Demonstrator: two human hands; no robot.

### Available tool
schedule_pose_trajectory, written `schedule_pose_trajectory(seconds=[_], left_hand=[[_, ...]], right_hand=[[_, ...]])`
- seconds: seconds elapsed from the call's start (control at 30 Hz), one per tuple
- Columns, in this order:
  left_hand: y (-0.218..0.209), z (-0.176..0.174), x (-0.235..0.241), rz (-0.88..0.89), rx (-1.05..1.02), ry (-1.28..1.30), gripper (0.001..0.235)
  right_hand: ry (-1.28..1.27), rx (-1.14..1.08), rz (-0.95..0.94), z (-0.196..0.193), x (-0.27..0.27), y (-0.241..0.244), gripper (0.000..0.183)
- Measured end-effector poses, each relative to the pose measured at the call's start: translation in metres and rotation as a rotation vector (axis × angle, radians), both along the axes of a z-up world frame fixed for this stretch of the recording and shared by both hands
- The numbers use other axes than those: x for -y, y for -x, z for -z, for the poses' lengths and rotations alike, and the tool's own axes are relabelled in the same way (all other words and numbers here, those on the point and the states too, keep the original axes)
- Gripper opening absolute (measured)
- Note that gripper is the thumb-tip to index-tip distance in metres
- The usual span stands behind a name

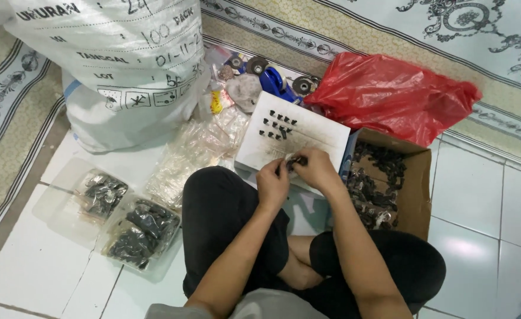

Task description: The person sits on the floor and repeatedly picks small black plastic parts from a cardboard box, places them into a white tray with rows of holes, and then transfers them into small clear plastic bags. The person handles the parts one by one and arranges them in the tray before bagging them.

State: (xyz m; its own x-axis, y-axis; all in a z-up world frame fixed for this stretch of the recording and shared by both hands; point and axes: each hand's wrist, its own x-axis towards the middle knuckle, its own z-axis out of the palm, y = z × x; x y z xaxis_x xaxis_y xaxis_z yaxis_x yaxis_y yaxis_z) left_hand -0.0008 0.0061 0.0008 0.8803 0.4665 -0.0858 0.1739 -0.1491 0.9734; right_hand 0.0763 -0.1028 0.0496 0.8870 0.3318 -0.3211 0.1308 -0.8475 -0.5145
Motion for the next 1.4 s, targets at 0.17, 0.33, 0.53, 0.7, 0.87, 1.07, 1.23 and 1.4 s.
schedule_pose_trajectory(seconds=[0.17,0.33,0.53,0.7,0.87,1.07,1.23,1.4], left_hand=[[0.001,-0.001,-0.002,-0.004,0.006,-0.013,0.027],[0.003,0.001,0.002,0.008,-0.003,-0.011,0.028],[0.002,0.005,0.0,-0.008,-0.023,-0.027,0.028],[0.002,0.014,0.005,-0.036,0.083,-0.223,0.023],[0.002,0.032,0.008,-0.031,0.083,-0.301,0.022],[0.002,0.039,0.01,-0.028,0.071,-0.282,0.022],[0.002,0.035,0.008,-0.002,0.049,-0.256,0.024],[0.003,0.033,0.007,0.021,0.026,-0.219,0.026]], right_hand=[[-0.04,-0.003,0.035,-0.001,-0.01,0.01,0.034],[-0.111,0.005,0.155,0.004,0.01,-0.007,0.035],[-0.144,-0.026,0.108,0.006,0.01,-0.026,0.033],[-0.201,0.122,0.162,0.035,0.009,-0.045,0.033],[-0.175,0.208,0.098,0.056,-0.005,-0.07,0.041],[-0.112,0.266,0.048,0.068,-0.016,-0.076,0.036],[-0.139,0.263,0.047,0.078,-0.016,-0.081,0.034],[-0.165,0.253,0.088,0.096,-0.012,-0.085,0.031]])
